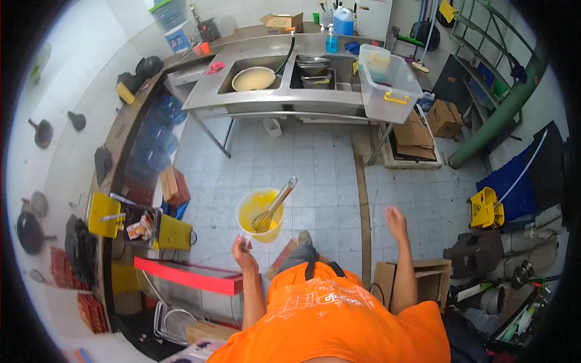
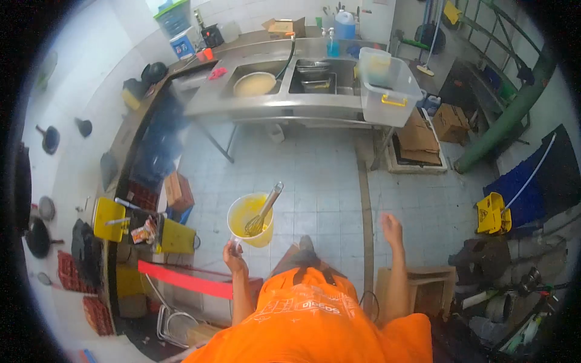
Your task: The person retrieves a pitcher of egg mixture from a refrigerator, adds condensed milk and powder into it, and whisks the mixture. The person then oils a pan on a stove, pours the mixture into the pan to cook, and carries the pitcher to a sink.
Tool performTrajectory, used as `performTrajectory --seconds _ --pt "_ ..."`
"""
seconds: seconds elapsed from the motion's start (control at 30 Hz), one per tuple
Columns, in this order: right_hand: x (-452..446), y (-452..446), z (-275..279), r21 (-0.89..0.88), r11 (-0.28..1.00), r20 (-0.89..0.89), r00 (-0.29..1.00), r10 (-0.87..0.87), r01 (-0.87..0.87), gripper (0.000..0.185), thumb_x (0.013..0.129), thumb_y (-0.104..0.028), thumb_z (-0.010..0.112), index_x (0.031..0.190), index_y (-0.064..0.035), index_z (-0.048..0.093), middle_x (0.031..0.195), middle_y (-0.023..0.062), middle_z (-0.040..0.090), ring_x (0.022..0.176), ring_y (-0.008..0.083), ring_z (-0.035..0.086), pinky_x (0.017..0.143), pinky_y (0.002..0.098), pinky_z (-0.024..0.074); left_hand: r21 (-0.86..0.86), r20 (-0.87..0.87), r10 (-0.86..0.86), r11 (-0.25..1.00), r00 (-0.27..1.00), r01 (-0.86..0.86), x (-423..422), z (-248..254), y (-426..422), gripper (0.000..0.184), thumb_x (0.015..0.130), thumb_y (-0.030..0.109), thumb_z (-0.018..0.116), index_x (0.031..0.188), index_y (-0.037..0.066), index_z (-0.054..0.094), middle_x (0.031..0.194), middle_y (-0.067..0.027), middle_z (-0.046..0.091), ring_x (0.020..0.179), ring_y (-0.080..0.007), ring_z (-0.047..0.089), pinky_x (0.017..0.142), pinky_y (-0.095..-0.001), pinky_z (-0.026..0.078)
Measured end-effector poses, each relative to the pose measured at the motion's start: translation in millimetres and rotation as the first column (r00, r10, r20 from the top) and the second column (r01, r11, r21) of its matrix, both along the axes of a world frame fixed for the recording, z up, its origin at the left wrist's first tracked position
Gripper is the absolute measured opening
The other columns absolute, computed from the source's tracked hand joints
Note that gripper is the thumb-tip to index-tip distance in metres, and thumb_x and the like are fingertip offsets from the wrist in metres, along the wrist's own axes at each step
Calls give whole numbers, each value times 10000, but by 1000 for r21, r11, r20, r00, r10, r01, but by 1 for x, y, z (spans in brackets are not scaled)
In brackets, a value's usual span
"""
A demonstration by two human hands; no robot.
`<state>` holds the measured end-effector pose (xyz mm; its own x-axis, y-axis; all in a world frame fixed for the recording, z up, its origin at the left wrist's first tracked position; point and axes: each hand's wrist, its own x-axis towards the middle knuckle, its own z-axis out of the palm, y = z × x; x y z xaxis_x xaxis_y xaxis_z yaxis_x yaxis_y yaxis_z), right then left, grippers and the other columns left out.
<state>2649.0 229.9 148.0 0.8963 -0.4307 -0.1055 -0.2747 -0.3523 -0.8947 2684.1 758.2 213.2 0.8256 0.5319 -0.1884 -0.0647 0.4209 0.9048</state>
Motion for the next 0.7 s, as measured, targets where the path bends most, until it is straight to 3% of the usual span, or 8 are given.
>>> performTrajectory --seconds 0.03,0.07,0.1,0.17,0.2,0.27,0.43,0.7 --pt "-2 -3 -42 -12 1000 -149 988 -30 29 202 997 -238 530 1050 -74 635 804 -12 606 685 76 519 593 248 436 -5 9 1 1000 1000 -1 40 19 -11 231 903 259 548 728 111 522 684 20 469 643 -111 431 596 -290 325" --pt "-18 -26 -141 5 999 -226 974 -30 31 337 969 -341 545 1099 -49 654 949 122 699 845 265 654 789 412 516 0 22 -32 999 999 32 84 19 -12 229 904 258 547 728 113 524 685 19 470 645 -110 431 599 -290 326" --pt "-51 -29 -218 -533 838 -267 963 -35 -118 229 963 -245 543 1073 -91 671 954 109 682 767 215 643 674 386 523 0 33 -68 998 997 68 130 15 -13 228 905 257 546 729 115 525 687 19 471 646 -110 431 601 -290 327" --pt "-103 3 -205 -237 952 -546 837 34 -193 235 965 -251 542 1081 -90 666 948 103 678 767 207 639 675 375 521 9 49 -102 995 994 102 210 17 -24 224 913 261 537 749 109 546 689 18 476 659 -112 448 610 -290 331" --pt "-106 21 -178 17 1000 -638 770 12 -1 238 966 -254 541 1086 -89 664 945 100 676 767 203 637 675 370 520 2 37 -97 995 995 97 248 27 -35 225 919 264 533 759 107 554 700 16 488 665 -114 456 613 -289 333" --pt "-93 41 -157 227 939 -729 684 -11 257 245 968 -260 540 1095 -88 660 939 94 672 767 195 633 675 359 518 -9 35 -100 995 994 100 333 45 -47 223 930 269 529 786 103 567 728 12 515 677 -117 470 619 -288 335" --pt "7 52 -146 330 862 -770 638 9 386 263 973 -274 537 1117 -84 649 925 79 661 767 175 623 675 333 513 -68 160 -182 979 970 195 517 57 -76 195 938 260 532 998 80 578 932 -9 582 807 -116 506 671 -275 357" --pt "237 -25 -160 431 837 -644 764 23 338 294 981 -296 531 1152 -79 631 902 55 644 767 144 607 676 291 505 -10 64 5 1000 998 -5 755 64 -140 242 936 296 539 848 82 611 700 8 520 623 -104 473 577 -273 359"
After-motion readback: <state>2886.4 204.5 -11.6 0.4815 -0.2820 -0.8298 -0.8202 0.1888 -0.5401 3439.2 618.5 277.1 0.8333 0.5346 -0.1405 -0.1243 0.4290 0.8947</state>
